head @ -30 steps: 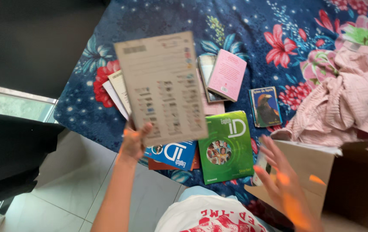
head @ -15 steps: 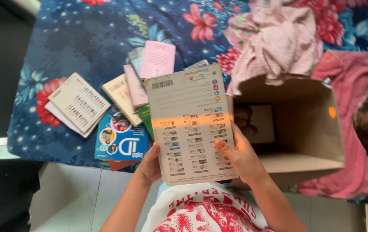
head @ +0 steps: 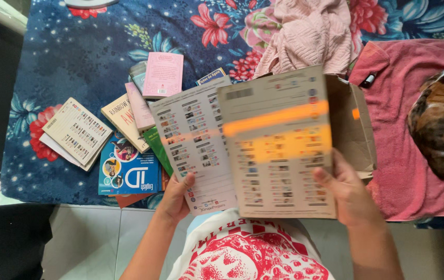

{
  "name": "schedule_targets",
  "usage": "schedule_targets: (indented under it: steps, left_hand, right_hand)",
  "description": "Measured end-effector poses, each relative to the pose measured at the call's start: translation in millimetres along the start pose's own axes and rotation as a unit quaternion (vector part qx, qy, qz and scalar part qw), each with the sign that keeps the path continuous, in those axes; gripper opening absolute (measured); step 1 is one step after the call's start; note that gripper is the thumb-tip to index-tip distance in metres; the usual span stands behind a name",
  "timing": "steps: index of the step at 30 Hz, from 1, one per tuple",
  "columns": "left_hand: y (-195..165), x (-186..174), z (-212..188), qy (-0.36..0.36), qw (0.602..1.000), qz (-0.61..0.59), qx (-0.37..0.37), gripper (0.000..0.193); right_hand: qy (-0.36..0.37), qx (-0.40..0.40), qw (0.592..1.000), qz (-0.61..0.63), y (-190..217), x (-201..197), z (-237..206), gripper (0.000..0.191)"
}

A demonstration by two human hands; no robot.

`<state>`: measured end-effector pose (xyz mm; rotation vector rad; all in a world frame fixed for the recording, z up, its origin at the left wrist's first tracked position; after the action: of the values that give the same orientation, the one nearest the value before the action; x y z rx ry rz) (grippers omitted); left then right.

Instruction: The person picks up books and magazines one at a time from a pile on a bed and places them into an open cardboard box, occasionally flipping a book over or straightening the stack inside the box. The box gradually fills with the books as the pile on the bed shrinks.

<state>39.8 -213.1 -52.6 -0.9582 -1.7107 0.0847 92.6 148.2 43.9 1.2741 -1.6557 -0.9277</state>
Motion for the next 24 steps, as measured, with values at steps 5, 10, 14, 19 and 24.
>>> schedule_targets:
  steps: [5,10,14,19,24]
  left_hand:
    - [-9,-37,0,-0.033,0.998,0.016,0.054,0.066]
    - [-14,-87,14,-0.111,0.991,-0.027,0.074,0.062]
    - [-18,-118,22,-0.158,0.985,-0.025,0.069,0.054]
    - [-17,-138,24,-0.214,0.975,0.008,0.066,0.049]
    - [-10,-143,25,-0.235,0.971,0.003,0.052,0.048]
  right_hand:
    - [-0.112,-0.135,0.975,-0.135,25,-32,-37,0.042]
    - [-0.239,-0.273,0.794,-0.488,65,-3,-84,0.029]
    - [-0.178,-0.482,0.61,-0.604,94,28,-90,0.024]
    - [-0.141,-0.536,0.532,-0.641,94,39,-86,0.026]
    - [-0.139,-0.548,0.514,-0.645,79,34,-86,0.025]
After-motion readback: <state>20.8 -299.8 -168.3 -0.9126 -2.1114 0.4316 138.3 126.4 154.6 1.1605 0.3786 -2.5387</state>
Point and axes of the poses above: each hand's wrist, its own z-axis towards the middle knuckle, its own x-axis out of the palm, y = z × x, the point moved 3 cm from there along z, towards the middle knuckle, and after that the axes turned 10 degrees about -z, right-handed, at the moved point
